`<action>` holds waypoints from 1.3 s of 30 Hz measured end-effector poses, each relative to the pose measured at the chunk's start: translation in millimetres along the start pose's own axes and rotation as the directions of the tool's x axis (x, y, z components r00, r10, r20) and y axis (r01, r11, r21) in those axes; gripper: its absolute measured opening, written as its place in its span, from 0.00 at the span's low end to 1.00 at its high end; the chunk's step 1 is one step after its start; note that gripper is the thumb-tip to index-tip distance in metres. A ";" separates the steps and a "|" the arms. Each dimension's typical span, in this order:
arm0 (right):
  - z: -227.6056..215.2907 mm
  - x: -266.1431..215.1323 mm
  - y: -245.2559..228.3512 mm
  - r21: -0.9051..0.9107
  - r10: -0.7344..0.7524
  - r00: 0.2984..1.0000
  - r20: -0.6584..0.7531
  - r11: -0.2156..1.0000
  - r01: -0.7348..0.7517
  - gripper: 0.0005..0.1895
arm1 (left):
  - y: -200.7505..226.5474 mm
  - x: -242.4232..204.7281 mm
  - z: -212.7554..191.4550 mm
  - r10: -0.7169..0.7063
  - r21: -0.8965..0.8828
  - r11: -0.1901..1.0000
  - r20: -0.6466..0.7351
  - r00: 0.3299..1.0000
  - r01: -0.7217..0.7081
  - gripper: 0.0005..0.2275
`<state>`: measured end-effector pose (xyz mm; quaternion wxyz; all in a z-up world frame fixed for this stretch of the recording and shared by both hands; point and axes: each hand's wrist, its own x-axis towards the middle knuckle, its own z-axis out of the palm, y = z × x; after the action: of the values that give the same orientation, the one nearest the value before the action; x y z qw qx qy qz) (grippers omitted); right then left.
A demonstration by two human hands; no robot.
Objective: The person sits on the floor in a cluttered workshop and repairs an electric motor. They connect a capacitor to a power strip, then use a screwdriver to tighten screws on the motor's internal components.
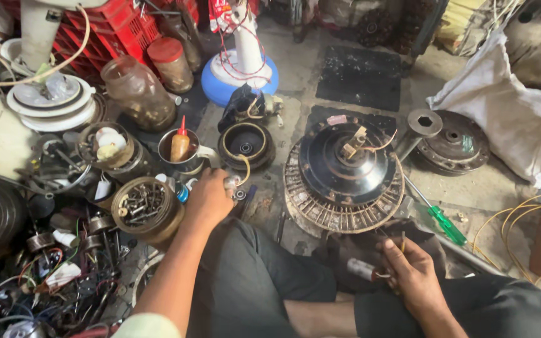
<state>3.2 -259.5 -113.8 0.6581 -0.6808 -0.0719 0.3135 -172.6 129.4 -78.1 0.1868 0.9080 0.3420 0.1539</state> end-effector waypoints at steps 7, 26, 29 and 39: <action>-8.4 -1.8 3.0 -0.150 0.144 0.989 -0.037 0.978 -0.148 0.13 | -25.5 18.7 43.4 -0.126 -0.166 0.980 -0.086 0.988 0.111 0.19; 105.9 -7.8 -64.1 -0.504 -0.094 0.994 0.049 0.857 0.106 0.14 | 118.9 -113.6 4.8 0.071 -0.754 0.581 0.422 0.904 0.306 0.17; 97.5 -9.2 -58.8 -0.405 -0.154 0.988 -0.027 0.905 0.130 0.13 | 116.3 -110.3 3.8 0.110 -0.745 0.610 0.417 0.902 0.270 0.17; 24.3 47.2 -111.3 0.368 0.022 0.948 -0.317 0.924 0.102 0.17 | -6.4 -27.6 -1.4 -0.063 -0.089 0.995 -0.176 0.982 0.048 0.19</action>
<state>62.9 -201.0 -23.2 0.7865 -0.5802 0.0820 0.1950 -196.6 115.4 -83.8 0.1980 0.8719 0.3757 0.2437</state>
